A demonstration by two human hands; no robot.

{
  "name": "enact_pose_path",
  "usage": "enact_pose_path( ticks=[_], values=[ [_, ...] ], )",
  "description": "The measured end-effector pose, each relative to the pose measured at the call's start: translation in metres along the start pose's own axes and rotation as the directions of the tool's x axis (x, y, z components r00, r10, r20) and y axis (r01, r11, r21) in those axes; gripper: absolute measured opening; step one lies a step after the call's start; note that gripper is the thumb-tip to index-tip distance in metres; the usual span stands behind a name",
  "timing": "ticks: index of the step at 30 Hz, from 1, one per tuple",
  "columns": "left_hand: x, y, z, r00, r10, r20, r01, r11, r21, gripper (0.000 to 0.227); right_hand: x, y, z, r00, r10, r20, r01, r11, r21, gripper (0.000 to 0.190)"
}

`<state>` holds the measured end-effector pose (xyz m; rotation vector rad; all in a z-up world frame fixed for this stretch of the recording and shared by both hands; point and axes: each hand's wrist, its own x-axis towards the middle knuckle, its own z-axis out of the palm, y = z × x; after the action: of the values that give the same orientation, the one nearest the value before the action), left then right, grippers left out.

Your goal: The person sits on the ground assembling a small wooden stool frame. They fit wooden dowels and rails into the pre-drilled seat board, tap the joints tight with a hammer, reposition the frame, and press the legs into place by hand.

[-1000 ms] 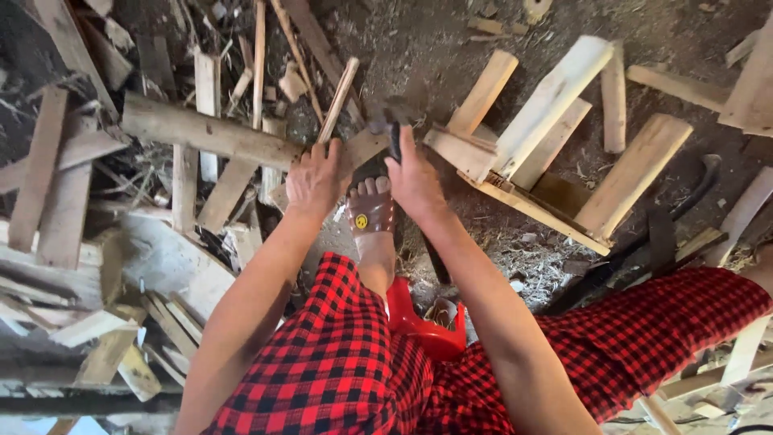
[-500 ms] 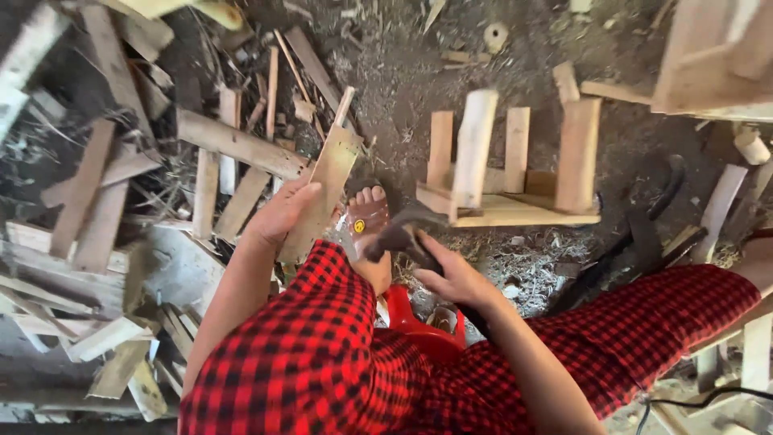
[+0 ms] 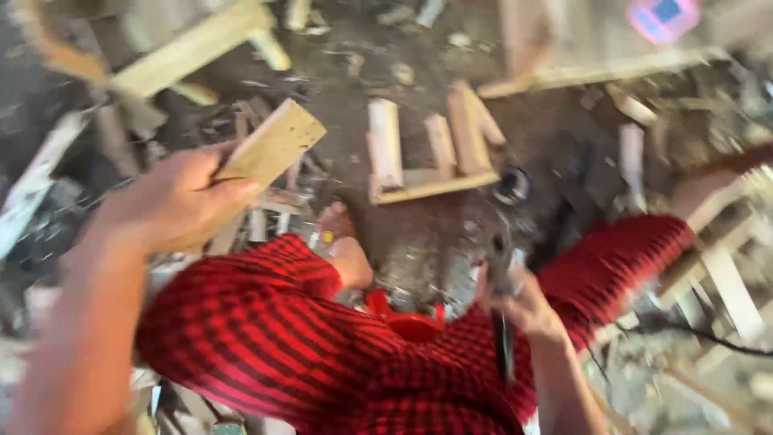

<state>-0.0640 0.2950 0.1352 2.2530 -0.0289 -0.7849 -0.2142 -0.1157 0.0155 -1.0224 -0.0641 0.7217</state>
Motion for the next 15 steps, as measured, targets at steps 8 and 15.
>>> enact_pose_path(
  ticks=[8,15],
  values=[
    [0.032,0.098,0.2,0.934,0.043,0.354,0.13,0.883,-0.45,0.026,-0.082,0.048,-0.072,0.583,-0.136,-0.801,0.256,0.967,0.022,0.014],
    [0.162,-0.05,0.51,0.843,-0.185,0.505,0.429,0.797,-0.424,0.086,-0.038,0.091,-0.101,0.465,0.054,-0.884,0.094,0.989,0.11,0.01]
  ],
)
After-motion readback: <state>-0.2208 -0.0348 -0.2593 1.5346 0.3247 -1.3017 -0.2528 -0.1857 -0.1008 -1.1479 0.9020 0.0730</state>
